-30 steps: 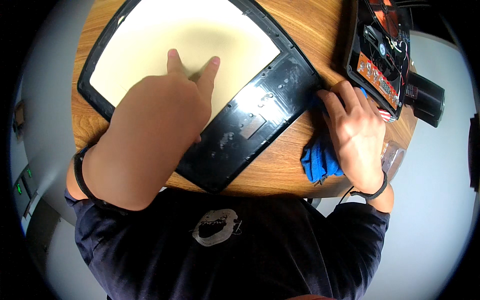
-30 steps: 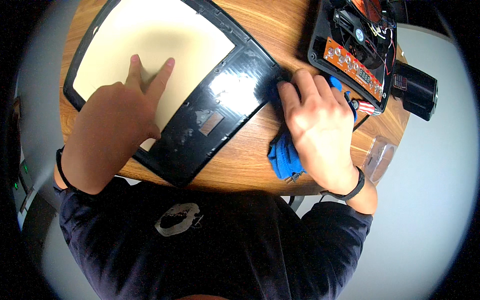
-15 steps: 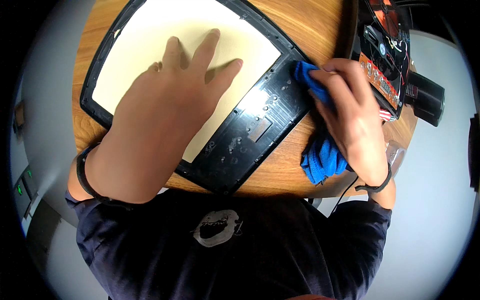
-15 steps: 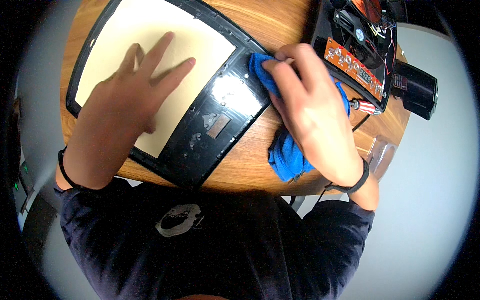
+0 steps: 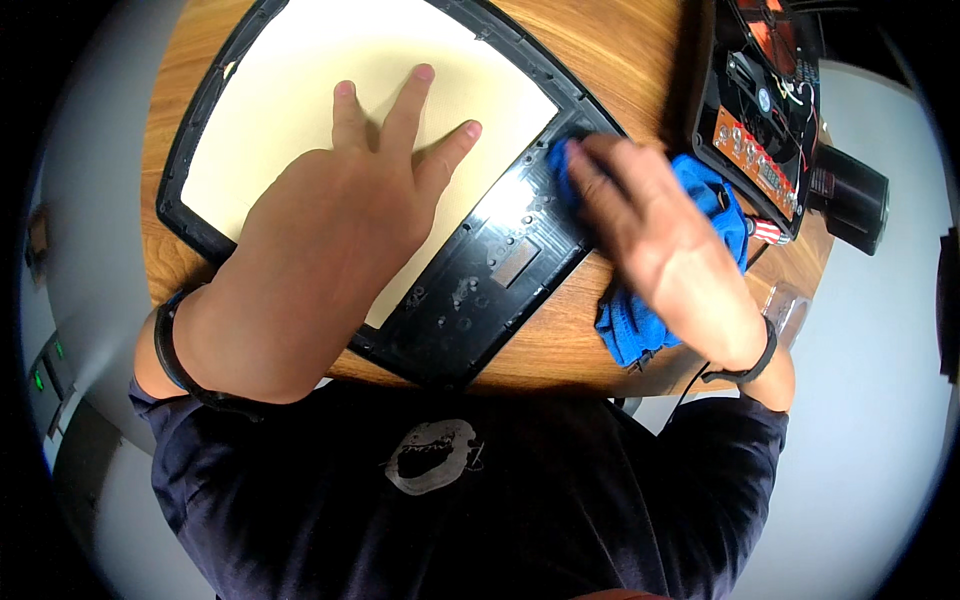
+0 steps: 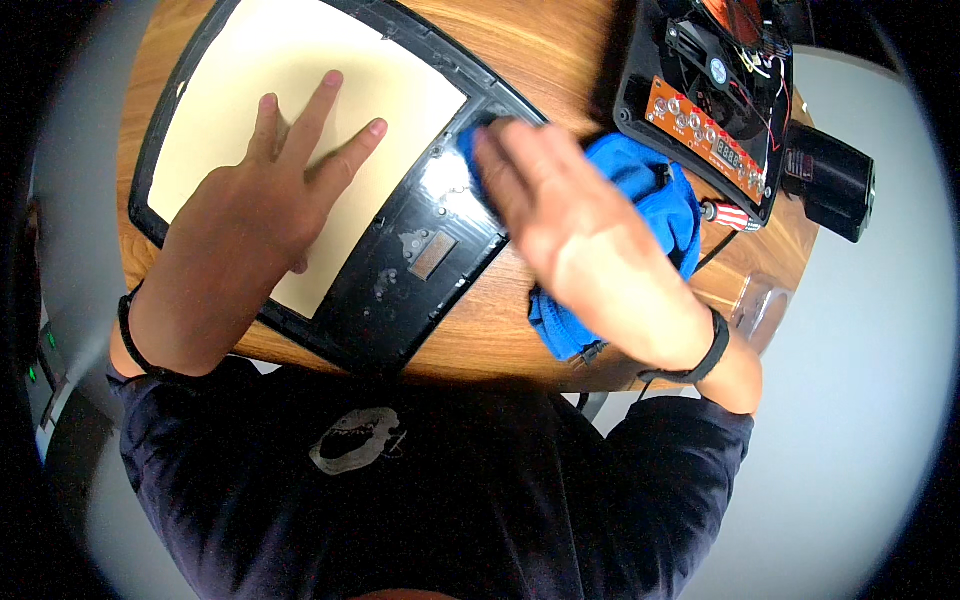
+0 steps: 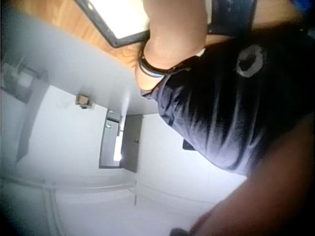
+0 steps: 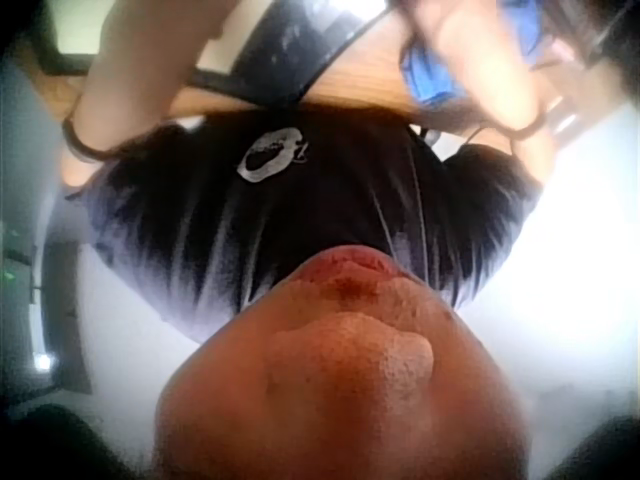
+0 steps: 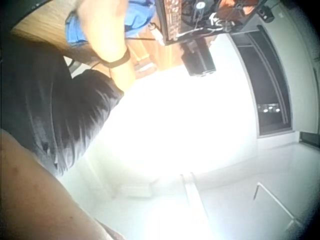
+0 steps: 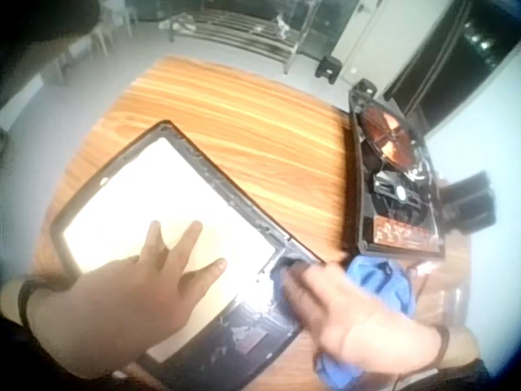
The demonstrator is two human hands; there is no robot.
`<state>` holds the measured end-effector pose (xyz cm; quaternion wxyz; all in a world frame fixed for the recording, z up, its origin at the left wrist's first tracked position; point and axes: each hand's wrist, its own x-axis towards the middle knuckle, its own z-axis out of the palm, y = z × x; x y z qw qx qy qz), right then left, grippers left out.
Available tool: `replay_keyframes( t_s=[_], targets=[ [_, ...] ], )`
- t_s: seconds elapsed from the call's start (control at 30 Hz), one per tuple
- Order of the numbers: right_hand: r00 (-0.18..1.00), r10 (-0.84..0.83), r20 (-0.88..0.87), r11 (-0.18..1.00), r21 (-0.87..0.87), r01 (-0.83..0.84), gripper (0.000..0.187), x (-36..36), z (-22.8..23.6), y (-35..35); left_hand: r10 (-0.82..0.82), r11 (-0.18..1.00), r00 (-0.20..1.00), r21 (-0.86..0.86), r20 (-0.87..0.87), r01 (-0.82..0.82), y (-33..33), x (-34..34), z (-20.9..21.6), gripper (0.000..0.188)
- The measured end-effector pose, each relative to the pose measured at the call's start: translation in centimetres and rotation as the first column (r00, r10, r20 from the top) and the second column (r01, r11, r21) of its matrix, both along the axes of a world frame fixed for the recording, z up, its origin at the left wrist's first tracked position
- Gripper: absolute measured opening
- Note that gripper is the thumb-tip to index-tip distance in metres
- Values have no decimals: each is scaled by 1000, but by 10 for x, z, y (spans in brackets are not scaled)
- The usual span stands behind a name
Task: The person wipes the inside of a black plastic cover with a blue cloth, then uses a screwdriver to remove screws from a circuit board inside an electronic device. They lift the circuit board and set it aside.
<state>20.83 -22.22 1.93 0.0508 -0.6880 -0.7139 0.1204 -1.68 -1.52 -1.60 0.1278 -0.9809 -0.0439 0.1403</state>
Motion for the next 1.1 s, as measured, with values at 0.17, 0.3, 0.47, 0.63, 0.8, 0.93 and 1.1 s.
replay_keyframes(
  t_s=[0.17,0.3,0.47,0.63,0.8,0.93,1.1],
  targets=[
    [942,86,-325,975,-165,-146,61,-25,5,-9,-5,1000,1000,12,23,5,-3,-2,4,129],
    [998,-2,64,998,-69,6,61,-10,8,3,-24,1000,1000,13,5,24,-2,0,8,127],
    [967,17,256,994,-109,11,66,-5,10,8,-33,998,999,43,0,33,-3,1,10,128],
    [936,291,-198,943,-108,-316,59,-28,3,-5,-9,1000,1000,-7,13,9,-3,0,10,130],
    [990,123,-72,981,-142,-132,64,-19,13,-7,-17,1000,999,-9,32,17,-2,0,10,129],
    [911,8,413,1000,20,-18,59,0,18,0,-29,1000,1000,7,7,29,-1,1,10,129],
    [941,172,292,985,-54,-164,49,-5,21,-12,-21,1000,999,-10,36,21,-1,1,9,129]
  ],
)
